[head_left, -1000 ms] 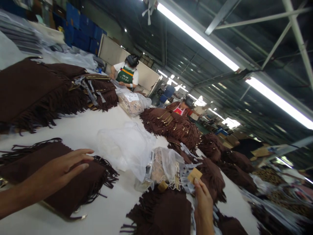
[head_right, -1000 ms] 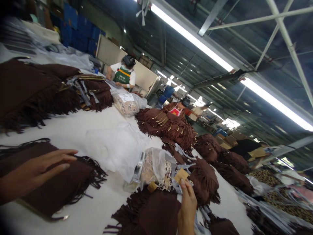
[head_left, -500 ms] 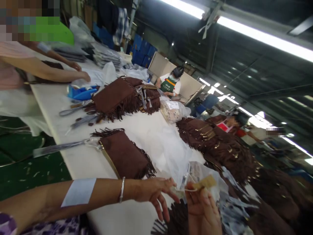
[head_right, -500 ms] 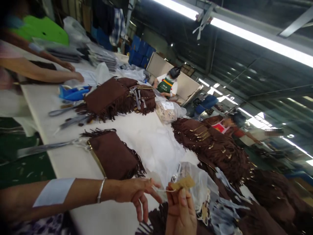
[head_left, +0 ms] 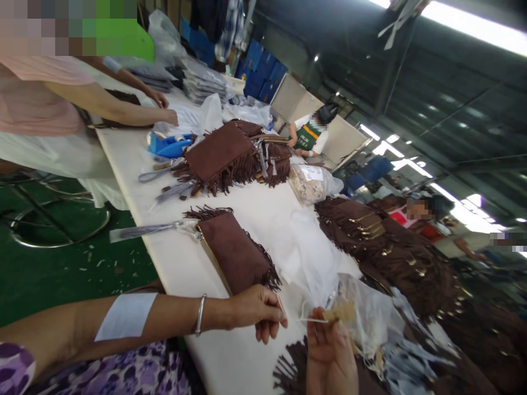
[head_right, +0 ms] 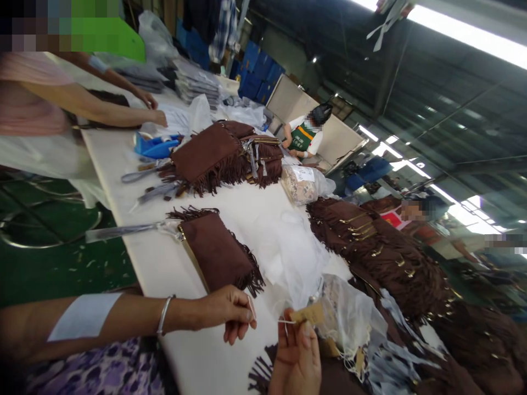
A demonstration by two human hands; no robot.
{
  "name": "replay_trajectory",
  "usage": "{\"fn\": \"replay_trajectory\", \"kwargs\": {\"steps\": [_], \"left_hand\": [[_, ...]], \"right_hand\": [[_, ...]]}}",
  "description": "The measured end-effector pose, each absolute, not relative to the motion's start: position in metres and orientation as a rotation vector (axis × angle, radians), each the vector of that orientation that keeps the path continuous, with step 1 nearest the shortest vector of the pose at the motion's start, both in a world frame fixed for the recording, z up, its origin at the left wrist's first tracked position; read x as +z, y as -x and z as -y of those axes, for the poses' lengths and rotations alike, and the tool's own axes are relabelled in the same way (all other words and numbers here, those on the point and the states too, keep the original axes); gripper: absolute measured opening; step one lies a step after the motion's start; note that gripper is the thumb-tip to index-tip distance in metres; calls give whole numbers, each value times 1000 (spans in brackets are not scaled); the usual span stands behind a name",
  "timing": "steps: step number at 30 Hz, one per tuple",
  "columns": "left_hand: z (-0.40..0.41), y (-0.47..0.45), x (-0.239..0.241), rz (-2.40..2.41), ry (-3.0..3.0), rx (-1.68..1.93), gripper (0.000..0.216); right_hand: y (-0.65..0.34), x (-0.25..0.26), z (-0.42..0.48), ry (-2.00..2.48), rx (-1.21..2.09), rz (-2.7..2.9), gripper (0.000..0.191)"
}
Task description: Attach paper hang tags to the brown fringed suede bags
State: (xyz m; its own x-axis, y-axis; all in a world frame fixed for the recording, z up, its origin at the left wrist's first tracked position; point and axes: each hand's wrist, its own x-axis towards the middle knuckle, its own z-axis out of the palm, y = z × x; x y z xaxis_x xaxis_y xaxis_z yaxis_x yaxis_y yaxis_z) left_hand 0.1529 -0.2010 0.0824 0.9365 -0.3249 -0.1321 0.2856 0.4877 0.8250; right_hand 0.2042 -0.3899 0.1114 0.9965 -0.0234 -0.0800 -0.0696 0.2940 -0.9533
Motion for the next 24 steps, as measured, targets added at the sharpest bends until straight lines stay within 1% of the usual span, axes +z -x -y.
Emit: {"fn": "replay_trajectory", "kwargs": {"steps": [2, 4, 6, 7, 9, 10, 11, 13, 16, 18, 21, 23, 24], "left_hand": [[192, -147, 77, -4, -1072, -299, 35], [180, -142, 71, -48, -1152, -254, 28], [166, -135, 64, -87, -1228, -260, 24], [160, -132, 60, -105, -1264, -275, 22], [148, -124, 51, -129, -1321, -313, 19], [144, -120, 47, -130, -1342, -327, 17], [140, -115, 43, -125, -1358, -339, 15], [131, -107, 37, -119, -1372, -362, 12], [114, -94, 34, -194, -1367, -401, 11], [97, -83, 35, -252, -1387, -395, 12], [73, -65, 40, -279, -1427, -362, 20], [64, -54, 43, -299, -1385, -360, 32], [61, -50, 44, -311, -1338, -360, 39]], "right_hand": [[-203, 87, 400, 1302, -24, -189, 33], [-200, 56, 413, 1422, 63, -289, 44], [-193, 27, 421, 1675, 139, -329, 55], [-188, 17, 421, 1829, 95, -303, 58], [-177, 5, 408, 2061, -105, -133, 64], [-171, 4, 395, 2103, -182, 2, 67], [-165, 5, 379, 2098, -187, 143, 70], [-154, 12, 340, 2017, -31, 367, 72], [-140, 18, 287, 1968, 294, 458, 63], [-135, 18, 263, 2032, 429, 486, 54], [-135, 16, 240, 2110, 361, 675, 38], [-132, 21, 232, 2083, 238, 852, 27], [-130, 25, 228, 2075, 180, 934, 26]]}}
